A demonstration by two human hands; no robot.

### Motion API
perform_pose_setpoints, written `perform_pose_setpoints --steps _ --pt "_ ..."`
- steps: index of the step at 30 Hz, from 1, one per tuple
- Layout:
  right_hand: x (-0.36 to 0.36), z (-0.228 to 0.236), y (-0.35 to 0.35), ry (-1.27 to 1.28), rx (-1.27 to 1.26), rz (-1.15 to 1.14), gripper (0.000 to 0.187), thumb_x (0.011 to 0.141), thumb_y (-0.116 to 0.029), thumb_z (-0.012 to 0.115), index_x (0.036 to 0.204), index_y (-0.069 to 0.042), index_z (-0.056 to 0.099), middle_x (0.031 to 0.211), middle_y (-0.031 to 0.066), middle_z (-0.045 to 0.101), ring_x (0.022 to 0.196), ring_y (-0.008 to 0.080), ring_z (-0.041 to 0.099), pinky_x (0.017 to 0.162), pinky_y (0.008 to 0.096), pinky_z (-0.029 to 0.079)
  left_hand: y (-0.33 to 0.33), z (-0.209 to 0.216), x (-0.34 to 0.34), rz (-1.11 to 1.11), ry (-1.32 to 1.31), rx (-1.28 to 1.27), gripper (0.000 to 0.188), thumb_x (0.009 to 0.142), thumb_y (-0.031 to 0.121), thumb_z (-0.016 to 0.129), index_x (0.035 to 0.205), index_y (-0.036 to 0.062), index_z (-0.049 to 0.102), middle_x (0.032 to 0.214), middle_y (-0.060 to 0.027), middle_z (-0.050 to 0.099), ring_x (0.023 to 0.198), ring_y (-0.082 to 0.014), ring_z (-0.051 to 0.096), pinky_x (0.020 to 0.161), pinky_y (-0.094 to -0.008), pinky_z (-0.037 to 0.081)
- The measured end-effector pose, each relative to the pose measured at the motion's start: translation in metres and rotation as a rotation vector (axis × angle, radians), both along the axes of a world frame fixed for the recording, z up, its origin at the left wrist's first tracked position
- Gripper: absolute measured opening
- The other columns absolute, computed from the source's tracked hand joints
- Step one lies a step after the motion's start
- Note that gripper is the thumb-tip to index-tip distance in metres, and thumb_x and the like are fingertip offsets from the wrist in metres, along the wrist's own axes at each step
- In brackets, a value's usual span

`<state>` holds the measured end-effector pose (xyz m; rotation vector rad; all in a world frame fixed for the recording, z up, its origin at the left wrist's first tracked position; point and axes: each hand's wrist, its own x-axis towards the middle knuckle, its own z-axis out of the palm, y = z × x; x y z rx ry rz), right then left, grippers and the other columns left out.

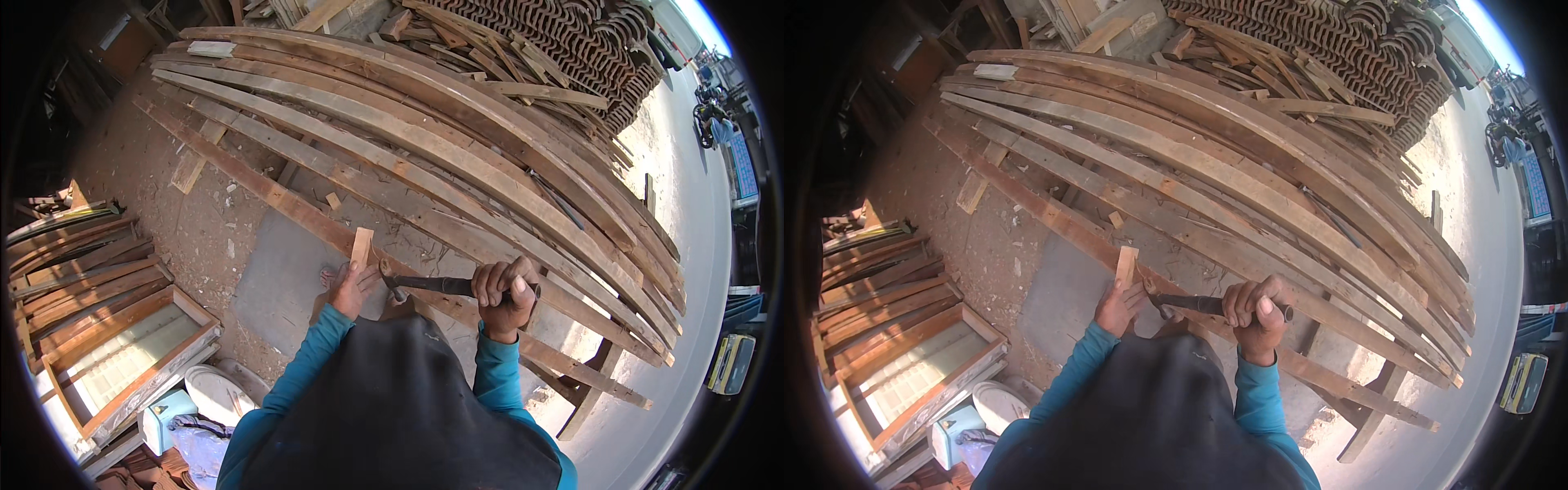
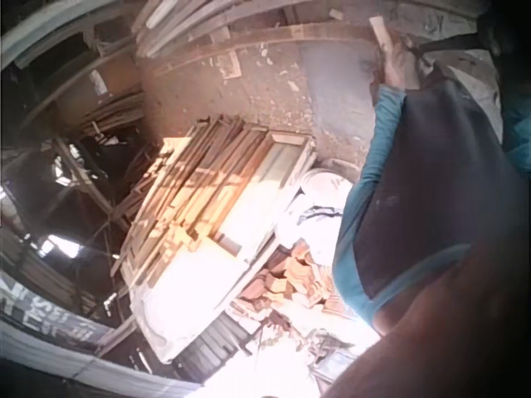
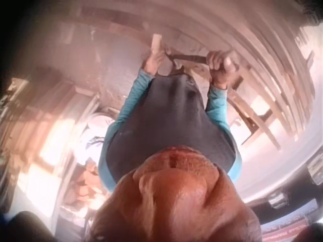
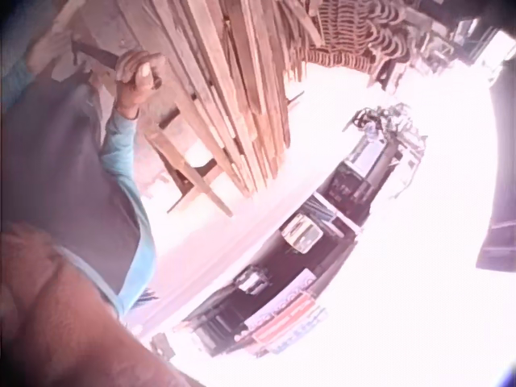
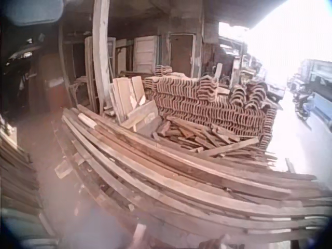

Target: The person removes nails from wooden planks by positioning a small wooden block for leverage and pulling each nail out using the claw of a hammer.

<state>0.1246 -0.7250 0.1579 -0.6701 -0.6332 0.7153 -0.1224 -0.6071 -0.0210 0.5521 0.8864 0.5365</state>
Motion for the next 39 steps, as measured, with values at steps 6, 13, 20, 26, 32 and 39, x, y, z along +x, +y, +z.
perform_pose_setpoints --steps 6,13,20,26,32,39 --pt "-0.032 0.027 -0.02 -0.026 0.041 0.016 0.03 0.092 -0.025 0.065 0.076 -0.007 0.048 0.053 0.0045 0.045 0.043 0.0168 0.044 0.044 0.0317 0.039 0.006 0.024 0.017 -0.027 -0.315 -0.045 0.063 0.103 0.044 0.053 0.15 0.0048 0.036 0.135 -0.0227 0.057 0.124 -0.0321 0.057 0.11 -0.046 0.043" --pt "-0.075 0.024 0.002 -0.2 -0.119 0.023 0.033 0.093 -0.027 0.064 0.076 -0.005 0.048 0.055 0.0065 0.049 0.047 0.0165 0.045 0.046 0.0318 0.039 0.034 0.042 0.027 -0.027 -0.227 0.208 0.044 0.101 0.035 0.061 0.131 0.0034 0.051 0.109 -0.0099 0.063 0.107 -0.0225 0.063 0.096 -0.0371 0.051" --pt "-0.114 0.034 0.054 -0.405 -0.292 -0.051 0.035 0.097 -0.031 0.062 0.079 -0.004 0.048 0.06 0.007 0.053 0.052 0.0136 0.049 0.05 0.0289 0.04 0.1 0.026 0.015 -0.039 0.675 1.386 0.052 0.093 0.039 0.071 0.123 -0.0016 0.058 0.132 -0.022 0.059 0.12 -0.0361 0.058 0.108 -0.0419 0.042" --pt "-0.154 0.042 0.116 -0.486 -0.483 -0.176 0.04 0.097 -0.038 0.062 0.078 -0.008 0.044 0.057 0.0036 0.047 0.049 0.0129 0.046 0.048 0.0269 0.038 0.141 0.062 -0.088 -0.172 0.492 0.906 0.057 0.091 0.042 0.072 0.126 -0.0002 0.058 0.123 -0.0205 0.064 0.112 -0.0348 0.063 0.097 -0.0427 0.05" --pt "-0.197 0.033 0.192 -0.621 -0.587 -0.324 0.029 0.094 -0.021 0.071 0.078 -0.005 0.052 0.064 0.0003 0.054 0.057 0.0081 0.046 0.051 0.026 0.036 0.16 0.048 -0.226 -0.011 0.515 0.733 0.055 0.091 0.037 0.073 0.127 -0.0009 0.058 0.114 -0.0168 0.068 0.107 -0.0248 0.066 0.093 -0.037 0.052" --pt "-0.238 0.029 0.275 -1.02 -0.572 -0.195 0.026 0.088 -0.02 0.077 0.09 -0.001 0.06 0.067 0.0145 0.058 0.056 0.0283 0.058 0.054 0.0383 0.046 0.172 -0.03 -0.363 0.325 0.678 0.495 0.043 0.087 0.02 0.072 0.119 -0.0036 0.058 0.093 -0.0104 0.067 0.081 -0.0168 0.065 0.073 -0.0319 0.053"
